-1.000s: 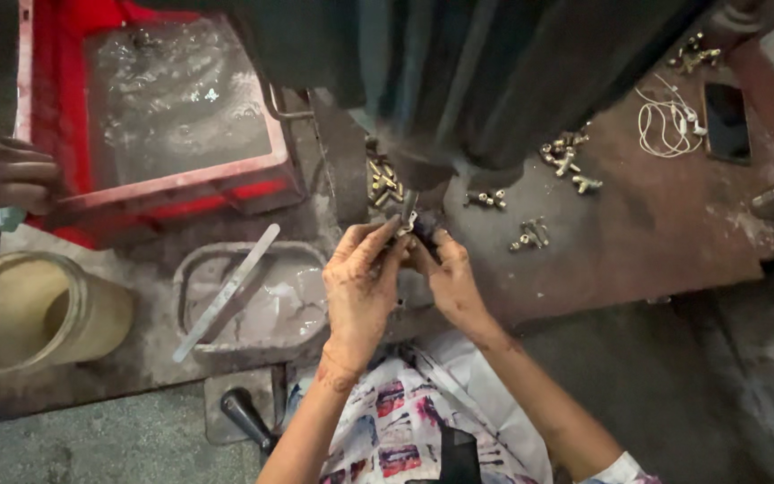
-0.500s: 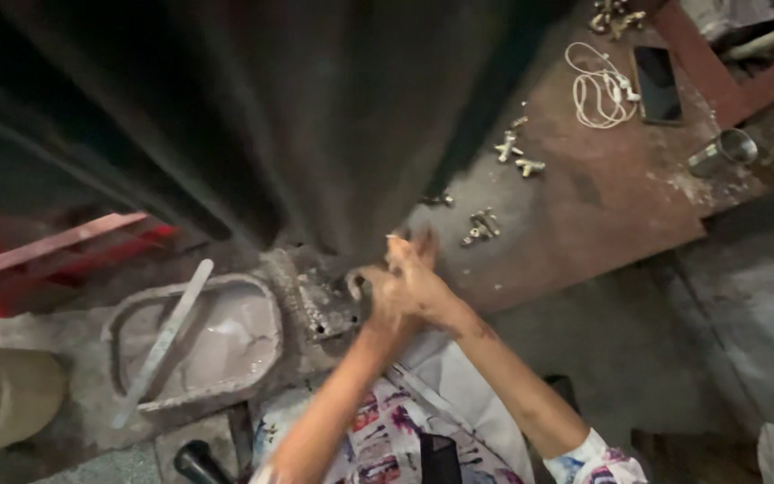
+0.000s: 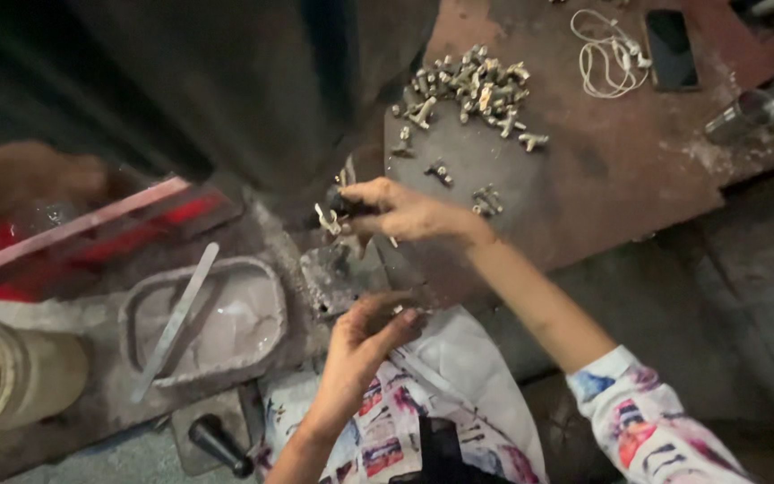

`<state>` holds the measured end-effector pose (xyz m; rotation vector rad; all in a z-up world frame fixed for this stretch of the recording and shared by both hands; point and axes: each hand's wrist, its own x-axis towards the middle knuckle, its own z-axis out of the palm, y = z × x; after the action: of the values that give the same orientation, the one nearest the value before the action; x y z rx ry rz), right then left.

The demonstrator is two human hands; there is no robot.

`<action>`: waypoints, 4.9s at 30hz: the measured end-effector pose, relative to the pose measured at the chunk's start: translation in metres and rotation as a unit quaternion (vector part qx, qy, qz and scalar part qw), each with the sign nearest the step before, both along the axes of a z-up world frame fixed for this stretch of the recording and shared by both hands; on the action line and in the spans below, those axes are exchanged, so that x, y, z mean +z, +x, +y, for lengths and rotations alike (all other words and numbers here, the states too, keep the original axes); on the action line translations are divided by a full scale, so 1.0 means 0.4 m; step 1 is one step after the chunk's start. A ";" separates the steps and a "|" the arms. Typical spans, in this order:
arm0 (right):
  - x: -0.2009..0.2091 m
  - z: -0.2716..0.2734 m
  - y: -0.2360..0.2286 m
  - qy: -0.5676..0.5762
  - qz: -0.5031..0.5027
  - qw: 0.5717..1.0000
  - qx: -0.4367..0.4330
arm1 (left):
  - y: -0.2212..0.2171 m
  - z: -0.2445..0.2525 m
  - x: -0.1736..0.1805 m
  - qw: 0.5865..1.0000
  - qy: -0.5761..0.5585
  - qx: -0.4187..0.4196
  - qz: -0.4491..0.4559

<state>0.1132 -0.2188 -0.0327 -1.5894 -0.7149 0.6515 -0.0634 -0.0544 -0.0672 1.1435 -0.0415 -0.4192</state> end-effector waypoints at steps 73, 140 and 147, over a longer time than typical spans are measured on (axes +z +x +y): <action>-0.100 0.130 -0.193 0.197 0.054 0.916 -0.345 | -0.056 0.133 -0.053 0.851 0.345 0.299 -0.261; -0.240 -0.001 -0.244 -0.026 -0.056 0.948 -0.313 | 0.116 0.139 0.046 0.817 0.459 0.199 -0.286; -0.028 -0.017 -0.334 -0.337 -0.151 0.928 -0.040 | 0.007 0.183 0.063 0.885 0.382 -0.140 -0.226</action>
<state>-0.0205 -0.2255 -0.0438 -2.3813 -0.6790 0.6319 -0.0606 0.0188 -0.0421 2.0182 -0.4919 -0.4250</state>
